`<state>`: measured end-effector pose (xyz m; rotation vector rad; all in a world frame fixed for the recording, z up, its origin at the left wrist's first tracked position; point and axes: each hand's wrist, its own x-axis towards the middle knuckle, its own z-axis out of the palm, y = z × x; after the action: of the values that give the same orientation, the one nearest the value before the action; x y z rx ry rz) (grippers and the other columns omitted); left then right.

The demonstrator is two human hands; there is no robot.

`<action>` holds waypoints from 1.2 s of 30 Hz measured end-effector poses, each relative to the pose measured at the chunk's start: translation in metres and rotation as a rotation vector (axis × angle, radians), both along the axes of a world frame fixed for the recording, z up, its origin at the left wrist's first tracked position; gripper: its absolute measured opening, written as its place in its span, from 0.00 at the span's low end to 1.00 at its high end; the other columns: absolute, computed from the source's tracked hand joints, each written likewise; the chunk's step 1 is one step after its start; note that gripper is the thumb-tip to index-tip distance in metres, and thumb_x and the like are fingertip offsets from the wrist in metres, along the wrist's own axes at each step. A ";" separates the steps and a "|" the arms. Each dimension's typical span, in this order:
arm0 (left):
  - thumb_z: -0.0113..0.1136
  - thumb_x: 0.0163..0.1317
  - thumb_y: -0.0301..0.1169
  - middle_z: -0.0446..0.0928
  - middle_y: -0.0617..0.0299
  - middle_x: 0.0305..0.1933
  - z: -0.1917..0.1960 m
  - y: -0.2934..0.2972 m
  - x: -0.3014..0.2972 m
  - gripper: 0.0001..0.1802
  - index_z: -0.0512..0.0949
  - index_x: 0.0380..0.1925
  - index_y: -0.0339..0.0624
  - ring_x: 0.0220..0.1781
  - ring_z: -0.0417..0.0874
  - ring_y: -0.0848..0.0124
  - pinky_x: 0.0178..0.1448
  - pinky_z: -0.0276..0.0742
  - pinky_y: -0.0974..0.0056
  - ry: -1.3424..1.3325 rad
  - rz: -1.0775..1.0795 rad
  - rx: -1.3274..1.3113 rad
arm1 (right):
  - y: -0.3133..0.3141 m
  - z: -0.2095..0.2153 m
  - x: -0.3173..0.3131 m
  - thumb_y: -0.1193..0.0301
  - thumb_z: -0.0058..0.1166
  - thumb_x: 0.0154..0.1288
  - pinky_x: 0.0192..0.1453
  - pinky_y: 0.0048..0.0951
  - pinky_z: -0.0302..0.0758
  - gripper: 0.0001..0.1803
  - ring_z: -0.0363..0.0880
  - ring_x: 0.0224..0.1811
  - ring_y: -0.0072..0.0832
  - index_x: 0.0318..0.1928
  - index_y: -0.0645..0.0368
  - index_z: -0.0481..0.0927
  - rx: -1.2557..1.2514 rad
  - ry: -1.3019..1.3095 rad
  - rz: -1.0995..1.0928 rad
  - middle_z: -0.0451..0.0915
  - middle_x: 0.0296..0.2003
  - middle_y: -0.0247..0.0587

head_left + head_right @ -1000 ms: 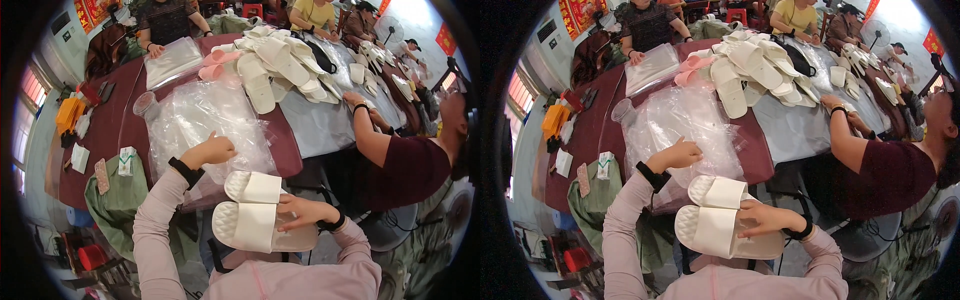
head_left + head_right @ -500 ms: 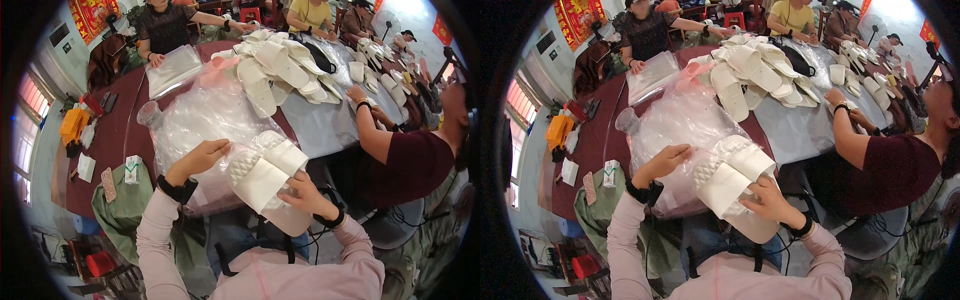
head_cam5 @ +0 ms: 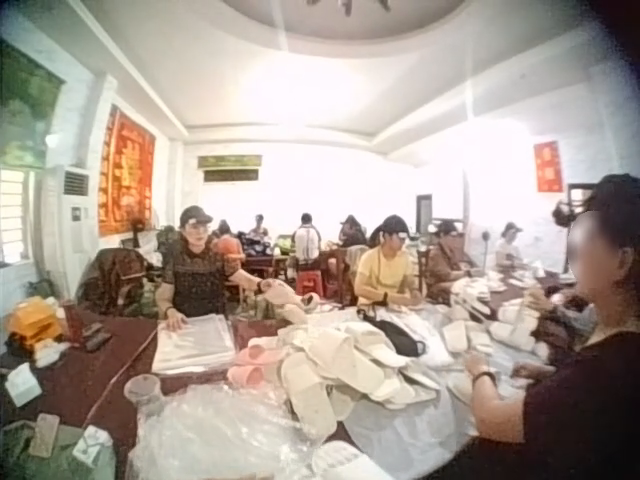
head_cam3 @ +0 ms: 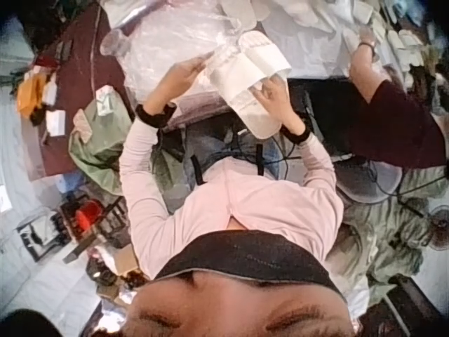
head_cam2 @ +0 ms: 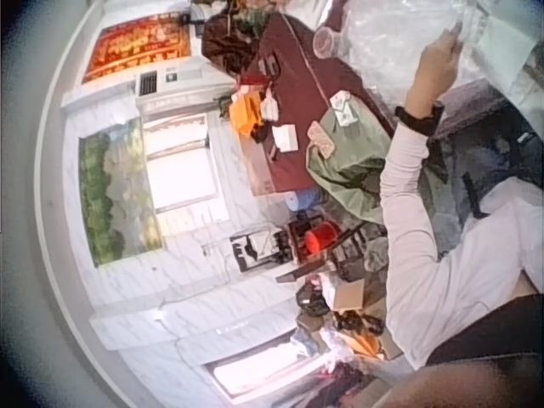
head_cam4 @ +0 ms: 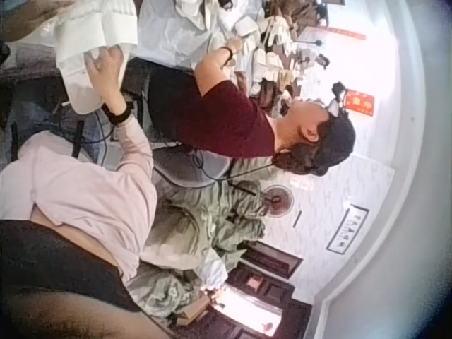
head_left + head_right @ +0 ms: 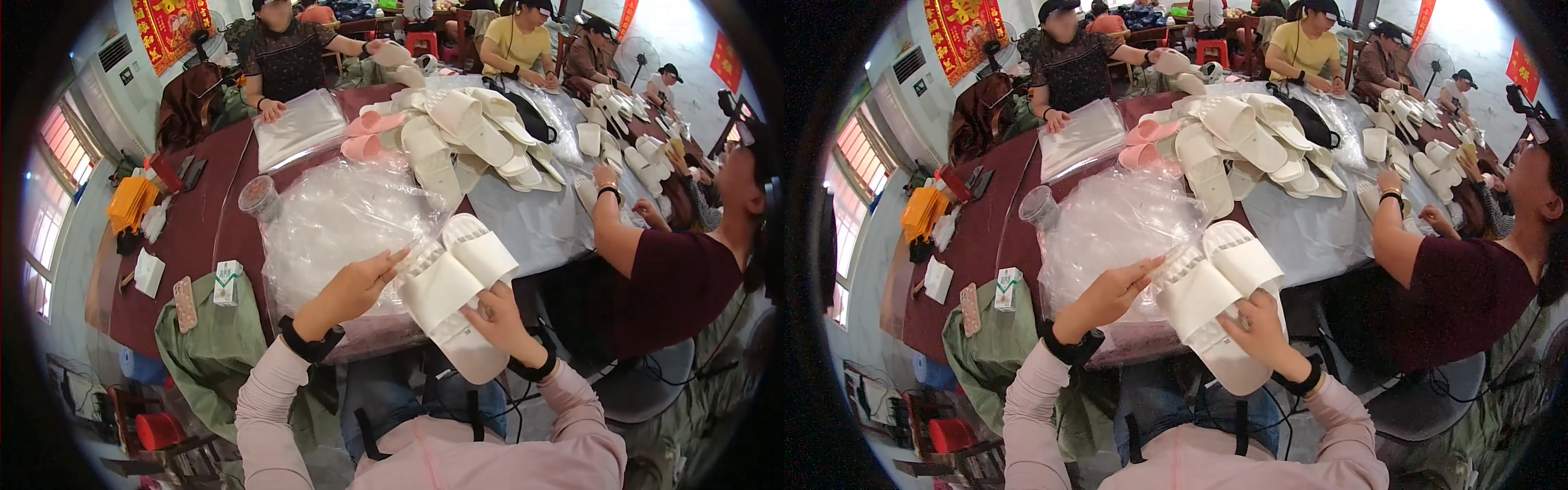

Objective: Placing white sandals into individual plastic bags and kemudian into a larger collection bag.

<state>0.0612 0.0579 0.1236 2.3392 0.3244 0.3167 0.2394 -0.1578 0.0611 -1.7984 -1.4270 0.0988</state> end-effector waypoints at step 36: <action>0.43 0.68 0.38 0.52 0.62 0.71 -0.023 -0.082 0.003 0.19 0.69 0.58 0.67 0.73 0.45 0.49 0.70 0.29 0.37 -0.181 -0.692 0.209 | 0.118 -0.022 -0.029 0.61 0.56 0.53 0.51 0.48 0.58 0.17 0.64 0.46 0.50 0.38 0.62 0.75 0.130 -0.269 -0.222 0.69 0.37 0.54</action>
<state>0.0644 -0.0243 0.1008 2.4337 -0.6250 0.2204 0.2103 -0.0401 0.0396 -1.9007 -1.3685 -0.3549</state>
